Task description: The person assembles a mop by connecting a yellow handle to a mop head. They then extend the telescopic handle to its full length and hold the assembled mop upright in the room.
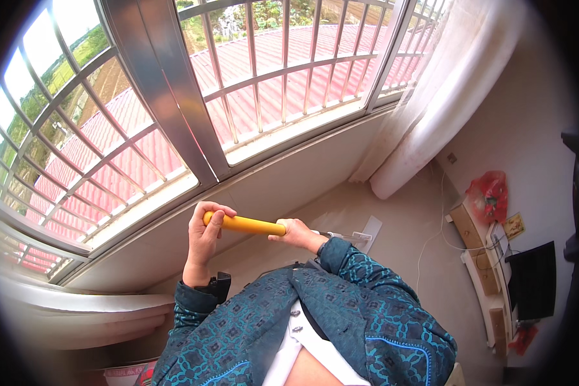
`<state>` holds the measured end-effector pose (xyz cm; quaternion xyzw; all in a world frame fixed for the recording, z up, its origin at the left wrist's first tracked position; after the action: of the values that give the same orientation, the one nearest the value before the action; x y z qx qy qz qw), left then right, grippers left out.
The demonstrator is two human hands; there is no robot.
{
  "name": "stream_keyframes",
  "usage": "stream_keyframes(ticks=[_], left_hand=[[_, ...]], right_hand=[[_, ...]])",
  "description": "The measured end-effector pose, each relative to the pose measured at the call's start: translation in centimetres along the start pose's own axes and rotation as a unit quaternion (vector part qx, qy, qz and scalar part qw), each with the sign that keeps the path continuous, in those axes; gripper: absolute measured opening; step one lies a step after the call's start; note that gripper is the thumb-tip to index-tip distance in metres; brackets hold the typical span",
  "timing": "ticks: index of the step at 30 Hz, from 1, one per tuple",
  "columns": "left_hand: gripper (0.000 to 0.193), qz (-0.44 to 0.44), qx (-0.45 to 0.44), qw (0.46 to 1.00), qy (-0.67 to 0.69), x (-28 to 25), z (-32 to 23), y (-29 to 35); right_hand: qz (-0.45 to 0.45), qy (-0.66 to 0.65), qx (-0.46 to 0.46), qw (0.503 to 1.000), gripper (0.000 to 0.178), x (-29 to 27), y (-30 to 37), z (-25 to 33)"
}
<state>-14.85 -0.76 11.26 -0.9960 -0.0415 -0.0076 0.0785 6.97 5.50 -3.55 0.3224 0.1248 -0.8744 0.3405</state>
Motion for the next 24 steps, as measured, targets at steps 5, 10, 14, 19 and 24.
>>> stream_keyframes(ticks=[5, 10, 14, 19, 24], left_hand=[[0.012, 0.013, -0.016, 1.000, 0.021, 0.5, 1.1, -1.3], [0.011, 0.031, -0.034, 0.998, 0.042, 3.0, 3.2, -2.3], [0.012, 0.066, -0.071, 0.994, 0.053, 7.2, 6.1, -2.7], [0.015, 0.154, -0.170, 0.967, 0.106, 14.2, 10.6, -2.3], [0.014, 0.245, -0.211, 0.939, 0.120, 19.0, 12.6, -2.2]], right_hand=[[-0.004, 0.008, 0.025, 1.000, 0.035, -0.8, -0.1, -0.6], [0.008, 0.021, 0.065, 0.998, 0.035, -2.2, 1.1, -3.1], [0.010, 0.044, 0.107, 0.993, 0.035, -3.7, 3.9, -7.3], [0.011, 0.059, 0.207, 0.976, 0.036, -6.3, 9.8, -13.5], [-0.030, 0.066, 0.285, 0.956, 0.037, -7.7, 14.2, -17.2]])
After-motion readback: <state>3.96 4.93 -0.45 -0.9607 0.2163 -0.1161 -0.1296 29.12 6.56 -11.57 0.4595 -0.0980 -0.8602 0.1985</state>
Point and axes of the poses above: each hand's wrist, its own y-axis away from the middle knuckle, its own x-axis out of the palm, z = x × y, the point moved 2 cm from there along -y, towards the middle knuckle, and after that the axes turned 7 degrees about -x, right-handed, at the moved point
